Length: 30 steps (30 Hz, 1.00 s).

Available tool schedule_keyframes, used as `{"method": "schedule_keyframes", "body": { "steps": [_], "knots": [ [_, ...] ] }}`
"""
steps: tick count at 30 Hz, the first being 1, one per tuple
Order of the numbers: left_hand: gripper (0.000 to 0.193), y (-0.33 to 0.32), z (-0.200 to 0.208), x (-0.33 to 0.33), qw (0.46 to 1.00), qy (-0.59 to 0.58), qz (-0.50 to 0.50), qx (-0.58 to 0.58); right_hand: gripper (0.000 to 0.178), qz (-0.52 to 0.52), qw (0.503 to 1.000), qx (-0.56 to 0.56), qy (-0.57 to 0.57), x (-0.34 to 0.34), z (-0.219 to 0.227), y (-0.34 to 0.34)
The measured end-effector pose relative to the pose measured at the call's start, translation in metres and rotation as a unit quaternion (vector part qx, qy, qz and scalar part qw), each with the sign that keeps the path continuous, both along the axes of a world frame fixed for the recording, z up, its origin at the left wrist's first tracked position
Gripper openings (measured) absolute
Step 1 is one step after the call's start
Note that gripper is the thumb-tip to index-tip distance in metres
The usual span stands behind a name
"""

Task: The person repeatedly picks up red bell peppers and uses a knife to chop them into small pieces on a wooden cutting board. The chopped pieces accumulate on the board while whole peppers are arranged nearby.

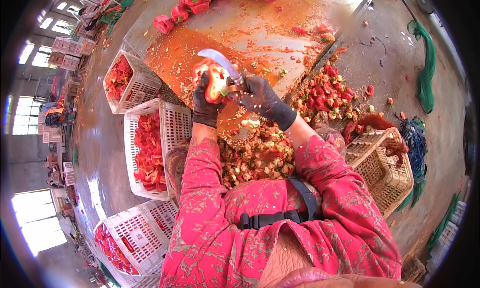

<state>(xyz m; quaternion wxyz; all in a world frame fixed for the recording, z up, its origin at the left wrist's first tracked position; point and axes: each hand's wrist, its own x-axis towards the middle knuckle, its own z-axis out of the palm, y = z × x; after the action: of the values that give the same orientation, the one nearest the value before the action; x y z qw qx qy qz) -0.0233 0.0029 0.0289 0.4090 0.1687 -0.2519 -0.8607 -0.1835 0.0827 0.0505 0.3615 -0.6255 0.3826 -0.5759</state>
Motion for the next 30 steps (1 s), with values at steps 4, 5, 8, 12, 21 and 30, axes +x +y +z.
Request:
{"method": "schedule_keyframes", "body": {
  "steps": [4, 5, 8, 12, 21, 30],
  "knots": [
    [0.052, 0.007, -0.022, 0.006, 0.995, -0.082, 0.059, -0.006, 0.042, -0.054, 0.994, -0.011, 0.091, -0.002, 0.009, 0.012],
    [0.051, 0.007, -0.01, -0.003, 0.999, -0.031, -0.01, -0.008, 0.044, -0.056, 0.991, -0.05, 0.109, -0.008, -0.001, 0.008],
    [0.049, 0.017, 0.006, -0.008, 0.999, -0.029, -0.025, -0.033, 0.039, -0.042, 0.988, -0.045, 0.142, -0.013, 0.008, 0.015],
    [0.046, 0.017, 0.005, -0.008, 0.998, -0.019, -0.059, 0.009, 0.032, -0.038, 0.992, -0.086, 0.081, -0.011, 0.0, 0.015],
    [0.035, 0.046, 0.028, -0.009, 0.877, -0.273, -0.019, -0.396, 0.048, 0.108, 0.991, 0.082, 0.016, -0.021, 0.011, 0.027],
    [0.038, 0.045, -0.002, -0.019, 0.968, -0.125, -0.007, -0.218, 0.033, 0.075, 0.983, 0.168, -0.013, -0.017, 0.015, 0.035]
  ]
}}
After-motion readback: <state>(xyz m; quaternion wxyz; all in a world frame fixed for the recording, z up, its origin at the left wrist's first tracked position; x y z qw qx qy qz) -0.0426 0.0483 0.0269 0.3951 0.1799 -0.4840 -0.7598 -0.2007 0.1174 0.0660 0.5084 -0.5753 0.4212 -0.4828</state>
